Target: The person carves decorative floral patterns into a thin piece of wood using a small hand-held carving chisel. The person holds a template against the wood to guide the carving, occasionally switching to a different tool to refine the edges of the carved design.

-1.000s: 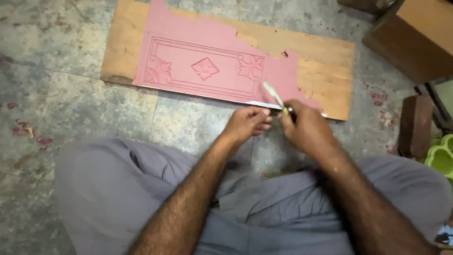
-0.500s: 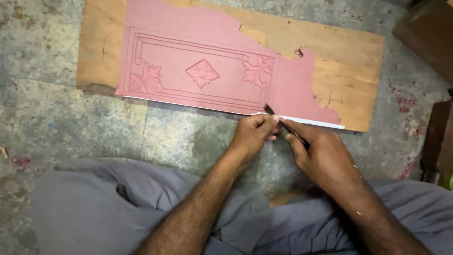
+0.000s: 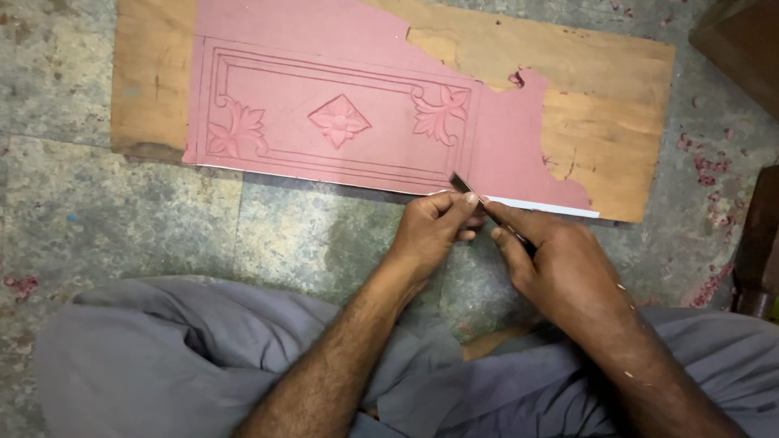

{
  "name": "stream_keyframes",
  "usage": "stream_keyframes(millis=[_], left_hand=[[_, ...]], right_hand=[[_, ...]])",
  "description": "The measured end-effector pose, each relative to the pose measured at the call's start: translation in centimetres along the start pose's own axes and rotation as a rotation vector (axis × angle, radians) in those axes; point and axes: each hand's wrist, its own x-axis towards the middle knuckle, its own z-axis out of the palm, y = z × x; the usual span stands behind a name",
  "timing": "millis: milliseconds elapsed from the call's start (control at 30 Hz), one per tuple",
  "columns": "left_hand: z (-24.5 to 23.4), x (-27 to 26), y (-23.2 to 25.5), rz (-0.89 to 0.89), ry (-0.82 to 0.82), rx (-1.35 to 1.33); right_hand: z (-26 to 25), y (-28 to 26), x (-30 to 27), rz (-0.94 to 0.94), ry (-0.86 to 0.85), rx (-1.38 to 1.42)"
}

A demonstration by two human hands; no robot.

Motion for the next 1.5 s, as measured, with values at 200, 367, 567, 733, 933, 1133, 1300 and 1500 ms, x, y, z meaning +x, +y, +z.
stream_keyframes(millis=[200, 367, 567, 733, 933, 1133, 1300, 1500], left_hand=[[-0.1, 0.2, -0.3, -0.014, 0.004, 0.013], [-0.2, 0.4, -0.7, -0.004, 0.011, 0.017], [-0.1, 0.4, -0.5, -0.024, 0.022, 0.029], [0.1, 0.3, -0.6, 0.009, 0.034, 0.098], [0.1, 0.9, -1.4, 0.072, 0.08, 0.186], [0.2, 0.8, -1.4, 0.083, 0.11, 0.225], [0.4, 0.2, -1.0, 0.12, 0.116, 0.231], [0.7, -0.4, -0.3, 0.111, 0.171, 0.305]], right_hand=[[0.0, 0.0, 0.0, -0.007, 0.004, -0.043], [0.5, 0.8, -0.1, -0.143, 0.071, -0.05], [1.0, 1.4, -0.2, -0.126, 0.065, -0.115], [1.7, 2.1, -0.3, -0.145, 0.074, -0.17], [2.9, 3.3, -0.4, -0.278, 0.158, -0.134], [3.9, 4.1, -0.4, -0.284, 0.171, -0.146], [4.8, 4.7, -0.5, -0.254, 0.195, -0.064], [5.0, 4.8, -0.6, -0.242, 0.186, 0.049]])
